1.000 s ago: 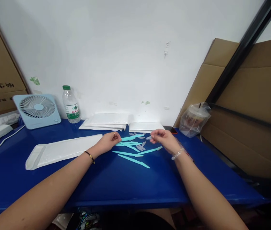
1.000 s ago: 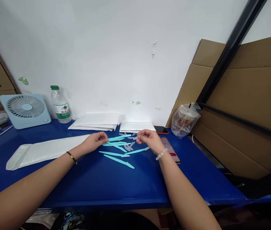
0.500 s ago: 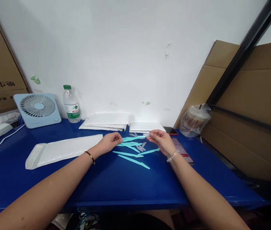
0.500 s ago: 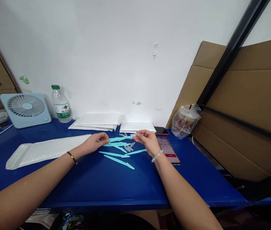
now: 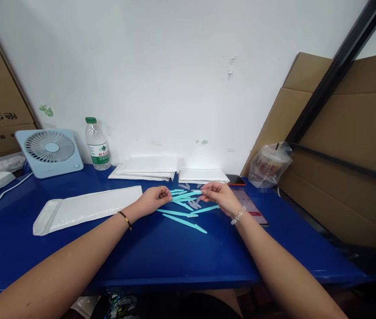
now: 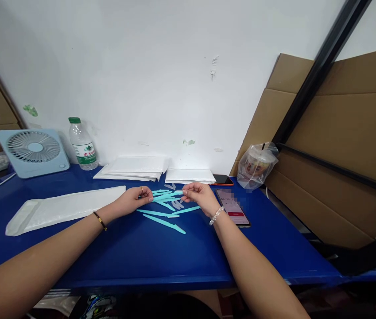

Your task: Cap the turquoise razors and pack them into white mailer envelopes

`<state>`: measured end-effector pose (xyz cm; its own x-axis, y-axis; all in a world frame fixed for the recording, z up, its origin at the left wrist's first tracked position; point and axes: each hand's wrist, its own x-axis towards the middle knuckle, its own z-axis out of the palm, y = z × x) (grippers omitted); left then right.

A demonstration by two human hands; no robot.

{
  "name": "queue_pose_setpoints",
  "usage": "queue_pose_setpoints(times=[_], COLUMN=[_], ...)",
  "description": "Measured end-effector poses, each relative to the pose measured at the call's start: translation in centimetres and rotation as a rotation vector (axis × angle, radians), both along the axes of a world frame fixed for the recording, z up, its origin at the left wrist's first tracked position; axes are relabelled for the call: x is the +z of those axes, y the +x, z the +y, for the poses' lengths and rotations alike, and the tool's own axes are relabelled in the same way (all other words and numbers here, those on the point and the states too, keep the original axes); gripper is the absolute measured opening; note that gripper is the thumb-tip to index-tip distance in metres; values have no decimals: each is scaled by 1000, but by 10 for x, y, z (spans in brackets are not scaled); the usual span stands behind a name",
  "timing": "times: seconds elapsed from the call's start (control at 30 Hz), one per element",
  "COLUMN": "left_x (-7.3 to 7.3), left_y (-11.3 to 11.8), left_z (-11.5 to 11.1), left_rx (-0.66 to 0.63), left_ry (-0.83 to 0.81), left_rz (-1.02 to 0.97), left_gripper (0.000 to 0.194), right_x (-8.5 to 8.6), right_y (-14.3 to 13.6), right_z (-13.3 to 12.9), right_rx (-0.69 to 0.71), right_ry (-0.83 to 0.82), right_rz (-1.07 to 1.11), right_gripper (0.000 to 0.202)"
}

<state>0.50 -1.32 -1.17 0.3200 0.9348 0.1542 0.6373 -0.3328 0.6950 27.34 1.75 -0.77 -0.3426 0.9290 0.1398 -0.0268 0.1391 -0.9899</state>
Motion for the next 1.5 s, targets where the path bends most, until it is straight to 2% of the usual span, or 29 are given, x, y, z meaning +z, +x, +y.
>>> queue_pose_setpoints(times=[0.1, 0.23, 0.3, 0.4, 0.57, 0.7, 0.93, 1.03, 1.1, 1.2, 1.33, 1.5], left_x=[3, 6, 5, 2, 3, 6, 10, 17, 22, 28, 25, 20], left_y=[2, 1, 1, 1, -2, -4, -10, -17, -22, -24, -21, -16], left_z=[-5, -8, -8, -6, -7, -8, -8, -8, -8, -9, -8, -6], left_rx=[-40, -144, -162, -160, -195, -194, -121, -154, -221, -288, -199, -156], left_ry=[83, 105, 79, 49, 51, -6, 4, -86, -190, -310, -281, -235], left_rz=[125, 285, 304, 313, 291, 311, 342, 268, 179, 24, -109, -132], left_gripper=[33, 28, 26, 25, 24, 20, 18, 19, 20, 24, 33, 35], right_x=[2, -2, -5, -7, -13, -18, -14, -15, -15, -14, -5, 6], right_y=[16, 33, 33, 26, 10, 7, 2, 0, 1, 2, 2, 0], right_z=[9, 21, 22, 19, 13, 17, 14, 12, 12, 12, 7, -2], right_rx=[-64, -155, -173, -209, -109, -21, 39, 65, 48, -3, -1, -18], right_ry=[25, 76, 166, 383, 578, 596, 671, 688, 686, 592, 307, 193], right_rz=[-94, -368, -528, -721, -780, -874, -979, -956, -900, -722, -349, -134], right_gripper=[26, 19, 15, 13, 14, 20, 6, 12, 17, 17, 13, 26])
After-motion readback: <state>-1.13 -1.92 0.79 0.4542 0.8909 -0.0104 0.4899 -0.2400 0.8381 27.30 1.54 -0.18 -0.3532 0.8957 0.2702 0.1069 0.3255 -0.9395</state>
